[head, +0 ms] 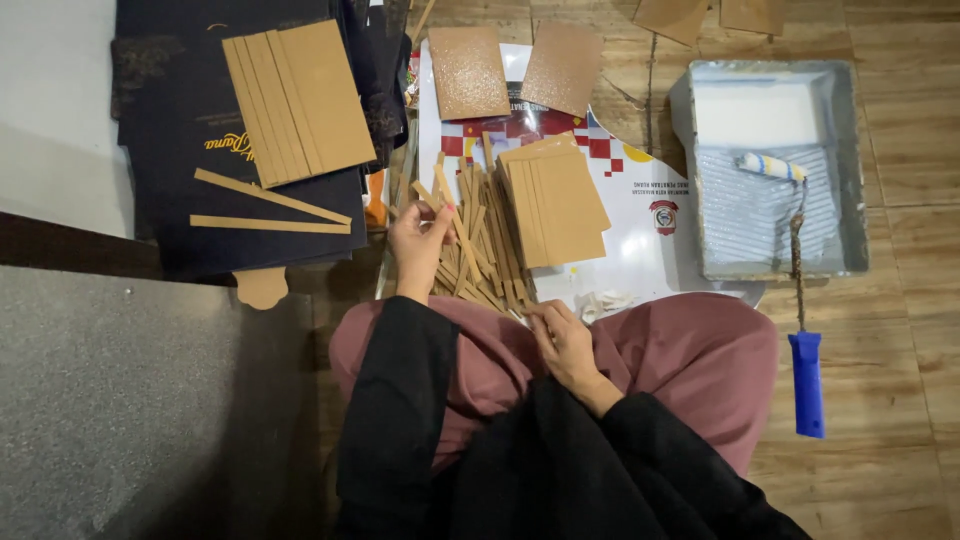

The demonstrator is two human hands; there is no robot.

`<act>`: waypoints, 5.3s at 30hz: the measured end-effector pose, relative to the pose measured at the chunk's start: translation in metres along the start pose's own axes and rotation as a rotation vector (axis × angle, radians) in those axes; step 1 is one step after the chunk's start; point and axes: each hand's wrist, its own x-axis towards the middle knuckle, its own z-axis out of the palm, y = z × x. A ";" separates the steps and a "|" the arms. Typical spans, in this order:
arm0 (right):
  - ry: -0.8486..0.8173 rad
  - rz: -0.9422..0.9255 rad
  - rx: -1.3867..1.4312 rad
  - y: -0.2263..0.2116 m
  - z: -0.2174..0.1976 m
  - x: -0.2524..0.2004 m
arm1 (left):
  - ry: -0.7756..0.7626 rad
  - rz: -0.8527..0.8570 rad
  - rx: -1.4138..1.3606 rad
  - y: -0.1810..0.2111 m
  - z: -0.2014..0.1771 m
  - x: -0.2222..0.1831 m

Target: A person sits on the floor and prepares cardboard pieces by stacking them and applying glue with a paint roller.

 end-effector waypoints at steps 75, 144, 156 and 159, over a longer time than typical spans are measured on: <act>0.081 0.847 1.118 0.052 0.102 0.106 | 0.424 0.290 0.274 0.026 0.002 -0.012; 0.394 1.002 1.148 0.269 -0.021 0.284 | -0.394 -0.447 0.605 -0.057 0.199 0.178; 0.625 0.654 0.852 0.260 -0.100 0.409 | -0.106 -0.183 0.316 0.021 0.175 0.156; 0.692 0.777 0.640 0.320 -0.099 0.421 | -0.027 -0.139 0.434 0.032 0.153 0.147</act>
